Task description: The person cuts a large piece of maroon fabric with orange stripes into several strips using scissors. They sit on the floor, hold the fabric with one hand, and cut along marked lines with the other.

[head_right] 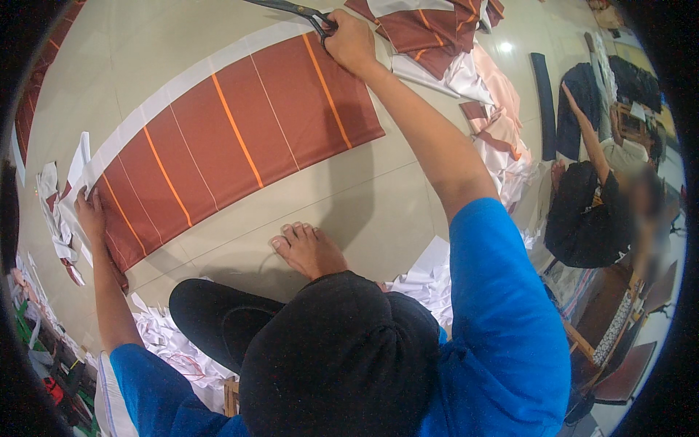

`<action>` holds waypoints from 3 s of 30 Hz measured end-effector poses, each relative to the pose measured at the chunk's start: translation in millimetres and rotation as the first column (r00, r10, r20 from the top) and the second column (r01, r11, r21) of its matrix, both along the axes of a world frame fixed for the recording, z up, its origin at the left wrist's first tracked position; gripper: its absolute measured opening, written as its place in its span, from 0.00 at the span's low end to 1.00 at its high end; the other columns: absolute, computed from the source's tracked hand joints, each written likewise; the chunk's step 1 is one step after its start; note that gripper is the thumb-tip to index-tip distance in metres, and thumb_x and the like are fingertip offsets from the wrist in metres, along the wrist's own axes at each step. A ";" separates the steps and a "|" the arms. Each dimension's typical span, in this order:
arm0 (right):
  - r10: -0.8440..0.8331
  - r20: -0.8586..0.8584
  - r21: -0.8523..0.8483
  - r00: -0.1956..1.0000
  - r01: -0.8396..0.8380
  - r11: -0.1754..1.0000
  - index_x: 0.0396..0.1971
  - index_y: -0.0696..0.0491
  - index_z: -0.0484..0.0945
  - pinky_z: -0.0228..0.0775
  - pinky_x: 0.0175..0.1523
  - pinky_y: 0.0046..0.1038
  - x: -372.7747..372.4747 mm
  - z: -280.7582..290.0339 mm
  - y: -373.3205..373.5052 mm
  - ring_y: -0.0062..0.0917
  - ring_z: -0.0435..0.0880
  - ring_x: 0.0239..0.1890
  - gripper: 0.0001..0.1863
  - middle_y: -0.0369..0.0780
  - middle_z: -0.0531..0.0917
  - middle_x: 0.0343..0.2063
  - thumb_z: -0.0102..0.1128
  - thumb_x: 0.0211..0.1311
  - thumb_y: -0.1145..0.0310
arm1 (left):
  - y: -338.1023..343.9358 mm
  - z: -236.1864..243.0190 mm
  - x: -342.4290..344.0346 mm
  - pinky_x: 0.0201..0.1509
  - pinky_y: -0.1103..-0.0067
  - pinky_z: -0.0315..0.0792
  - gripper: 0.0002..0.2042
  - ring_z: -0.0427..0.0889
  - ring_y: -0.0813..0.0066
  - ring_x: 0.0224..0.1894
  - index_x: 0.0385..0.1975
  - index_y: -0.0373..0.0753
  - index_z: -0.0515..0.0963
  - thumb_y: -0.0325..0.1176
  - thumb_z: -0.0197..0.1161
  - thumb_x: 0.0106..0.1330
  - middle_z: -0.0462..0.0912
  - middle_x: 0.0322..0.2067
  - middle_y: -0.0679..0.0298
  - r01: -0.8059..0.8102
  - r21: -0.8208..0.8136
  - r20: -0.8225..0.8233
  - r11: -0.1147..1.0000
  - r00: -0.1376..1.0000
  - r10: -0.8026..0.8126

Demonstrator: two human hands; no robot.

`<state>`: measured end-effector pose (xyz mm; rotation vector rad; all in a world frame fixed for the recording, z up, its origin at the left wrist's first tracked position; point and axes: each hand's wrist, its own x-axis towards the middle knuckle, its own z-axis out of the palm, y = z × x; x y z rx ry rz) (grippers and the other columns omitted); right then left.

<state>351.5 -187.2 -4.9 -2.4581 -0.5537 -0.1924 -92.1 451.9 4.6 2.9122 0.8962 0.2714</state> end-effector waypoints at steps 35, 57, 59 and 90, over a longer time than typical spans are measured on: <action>-0.024 -0.825 0.175 0.564 0.297 0.939 0.38 0.57 0.84 0.74 0.40 0.24 -328.1 83.7 -103.2 0.15 0.79 0.32 0.17 0.33 0.84 0.28 0.82 0.69 0.60 | -376.1 -20.7 142.5 0.87 0.34 0.40 0.38 0.44 0.27 0.88 0.87 0.41 0.58 0.58 0.51 0.86 0.53 0.87 0.43 0.056 -0.122 0.111 0.991 0.993 -0.043; -0.547 -0.342 -0.001 0.764 0.582 0.813 0.40 0.60 0.85 0.82 0.45 0.40 -215.3 33.3 -113.6 0.41 0.94 0.35 0.19 0.50 0.92 0.31 0.83 0.66 0.60 | -246.9 -10.9 194.5 0.62 0.58 0.70 0.07 0.83 0.55 0.54 0.49 0.42 0.85 0.35 0.70 0.79 0.85 0.47 0.59 0.343 -0.053 0.196 0.938 0.924 -0.327; -0.537 -0.354 0.029 0.766 0.582 0.812 0.40 0.60 0.85 0.82 0.45 0.40 -215.9 30.6 -116.4 0.42 0.94 0.35 0.18 0.50 0.92 0.31 0.82 0.66 0.62 | -245.7 -13.2 195.3 0.62 0.57 0.70 0.07 0.82 0.53 0.54 0.49 0.41 0.85 0.35 0.69 0.79 0.85 0.47 0.58 0.337 -0.082 0.203 0.938 0.927 -0.315; -0.412 -0.586 0.263 0.697 0.645 0.717 0.37 0.58 0.84 0.71 0.37 0.23 -256.3 52.3 -147.8 0.16 0.80 0.29 0.20 0.34 0.85 0.25 0.79 0.74 0.55 | -331.5 -7.9 150.6 0.87 0.41 0.50 0.29 0.58 0.37 0.85 0.79 0.37 0.68 0.45 0.61 0.84 0.66 0.80 0.45 0.258 -0.068 0.271 0.964 0.934 -0.231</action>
